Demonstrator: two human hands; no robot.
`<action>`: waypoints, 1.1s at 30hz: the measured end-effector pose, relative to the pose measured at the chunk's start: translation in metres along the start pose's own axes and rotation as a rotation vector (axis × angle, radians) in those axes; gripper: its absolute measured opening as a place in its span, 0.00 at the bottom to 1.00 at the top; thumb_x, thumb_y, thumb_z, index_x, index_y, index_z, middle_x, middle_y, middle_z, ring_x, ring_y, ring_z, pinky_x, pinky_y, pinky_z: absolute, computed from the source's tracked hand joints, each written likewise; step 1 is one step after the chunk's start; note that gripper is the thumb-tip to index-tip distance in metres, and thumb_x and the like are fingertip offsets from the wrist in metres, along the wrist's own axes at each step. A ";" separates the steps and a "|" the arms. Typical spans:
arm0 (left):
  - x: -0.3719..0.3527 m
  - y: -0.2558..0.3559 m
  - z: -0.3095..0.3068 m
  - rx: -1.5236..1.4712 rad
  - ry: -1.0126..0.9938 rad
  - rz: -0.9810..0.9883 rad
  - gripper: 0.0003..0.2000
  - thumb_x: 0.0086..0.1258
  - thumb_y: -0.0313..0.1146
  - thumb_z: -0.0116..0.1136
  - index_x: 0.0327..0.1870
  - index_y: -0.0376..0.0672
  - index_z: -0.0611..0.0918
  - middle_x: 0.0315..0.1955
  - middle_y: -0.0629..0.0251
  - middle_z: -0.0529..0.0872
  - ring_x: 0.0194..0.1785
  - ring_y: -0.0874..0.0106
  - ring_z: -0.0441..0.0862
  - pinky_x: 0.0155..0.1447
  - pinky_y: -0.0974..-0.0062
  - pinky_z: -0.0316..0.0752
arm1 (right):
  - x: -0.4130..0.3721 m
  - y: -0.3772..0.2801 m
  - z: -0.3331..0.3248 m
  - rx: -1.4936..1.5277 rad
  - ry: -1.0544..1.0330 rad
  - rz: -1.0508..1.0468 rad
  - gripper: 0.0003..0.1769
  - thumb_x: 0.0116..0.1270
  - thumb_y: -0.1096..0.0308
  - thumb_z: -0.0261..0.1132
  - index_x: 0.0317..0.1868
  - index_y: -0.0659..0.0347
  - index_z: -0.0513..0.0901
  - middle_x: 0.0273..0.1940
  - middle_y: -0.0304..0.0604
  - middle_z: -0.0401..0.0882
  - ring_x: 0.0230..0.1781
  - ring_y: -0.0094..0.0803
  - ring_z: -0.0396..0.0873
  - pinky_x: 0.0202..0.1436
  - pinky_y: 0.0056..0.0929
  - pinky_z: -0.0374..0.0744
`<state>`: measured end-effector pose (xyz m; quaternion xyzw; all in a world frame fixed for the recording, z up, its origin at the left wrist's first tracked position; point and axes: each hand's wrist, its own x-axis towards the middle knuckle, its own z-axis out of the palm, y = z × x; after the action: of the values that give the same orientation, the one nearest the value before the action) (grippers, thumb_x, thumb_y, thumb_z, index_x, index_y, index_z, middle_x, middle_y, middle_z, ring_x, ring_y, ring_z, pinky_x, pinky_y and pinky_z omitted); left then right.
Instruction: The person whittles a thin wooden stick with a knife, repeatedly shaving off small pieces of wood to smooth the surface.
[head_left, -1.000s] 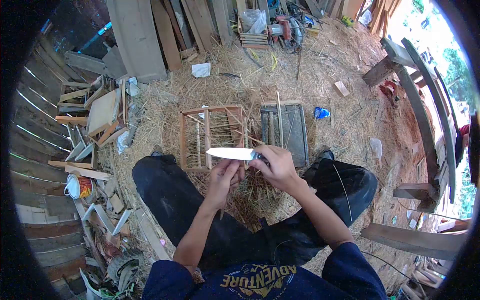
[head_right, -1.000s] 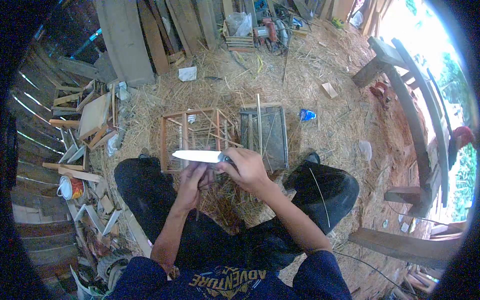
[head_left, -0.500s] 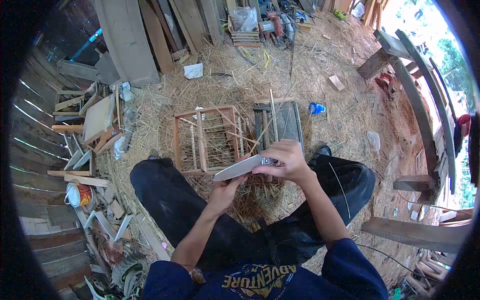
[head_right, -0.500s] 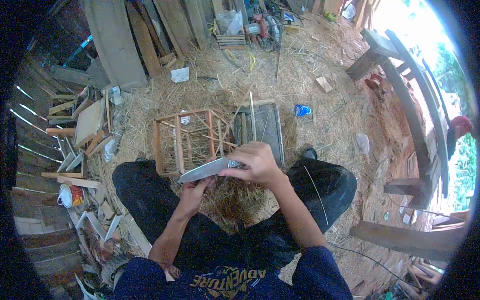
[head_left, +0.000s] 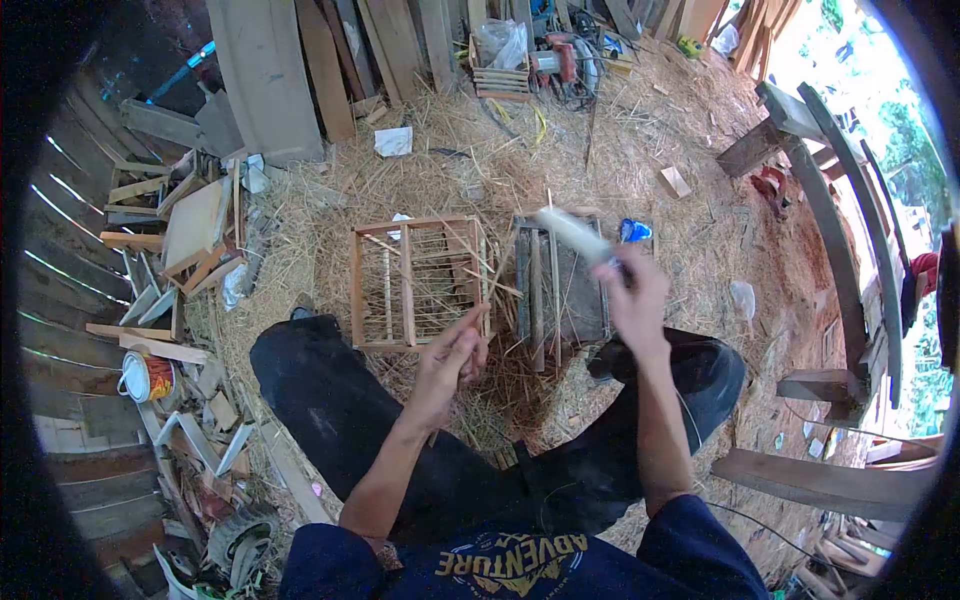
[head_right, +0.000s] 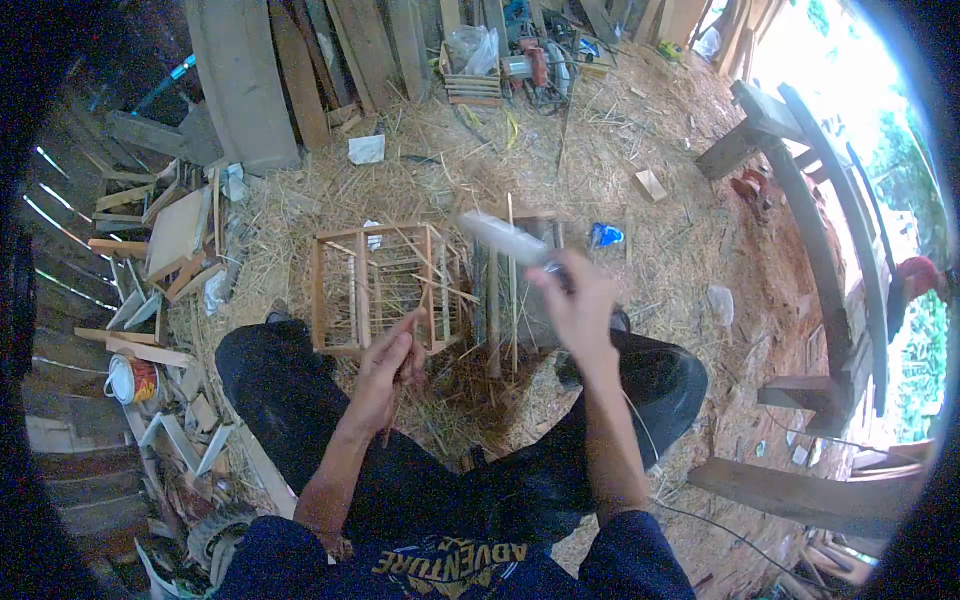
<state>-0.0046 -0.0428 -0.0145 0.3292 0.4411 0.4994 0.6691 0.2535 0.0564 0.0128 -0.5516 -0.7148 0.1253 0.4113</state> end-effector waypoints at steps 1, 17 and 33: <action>0.001 0.003 -0.002 -0.013 0.027 0.025 0.19 0.80 0.37 0.50 0.68 0.43 0.75 0.26 0.75 0.75 0.25 0.85 0.64 0.29 0.86 0.58 | -0.001 -0.020 0.009 0.039 -0.020 -0.086 0.17 0.58 0.57 0.74 0.38 0.62 0.84 0.31 0.47 0.82 0.28 0.40 0.80 0.31 0.35 0.75; 0.014 0.065 0.009 -0.013 -0.023 0.073 0.16 0.77 0.29 0.54 0.63 0.43 0.76 0.29 0.75 0.77 0.27 0.89 0.66 0.28 0.89 0.58 | 0.008 -0.089 0.055 0.213 -0.346 -0.449 0.17 0.62 0.64 0.64 0.47 0.64 0.75 0.38 0.49 0.75 0.42 0.48 0.74 0.49 0.42 0.69; 0.005 0.052 -0.012 -0.101 -0.030 -0.020 0.15 0.75 0.29 0.54 0.60 0.50 0.76 0.27 0.77 0.73 0.23 0.90 0.62 0.22 0.91 0.51 | 0.015 -0.090 0.066 0.120 -0.416 -0.591 0.20 0.59 0.52 0.65 0.39 0.62 0.77 0.35 0.46 0.75 0.39 0.46 0.75 0.45 0.39 0.70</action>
<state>-0.0349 -0.0234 0.0249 0.2982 0.4086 0.5094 0.6962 0.1435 0.0557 0.0350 -0.2588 -0.9029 0.1524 0.3074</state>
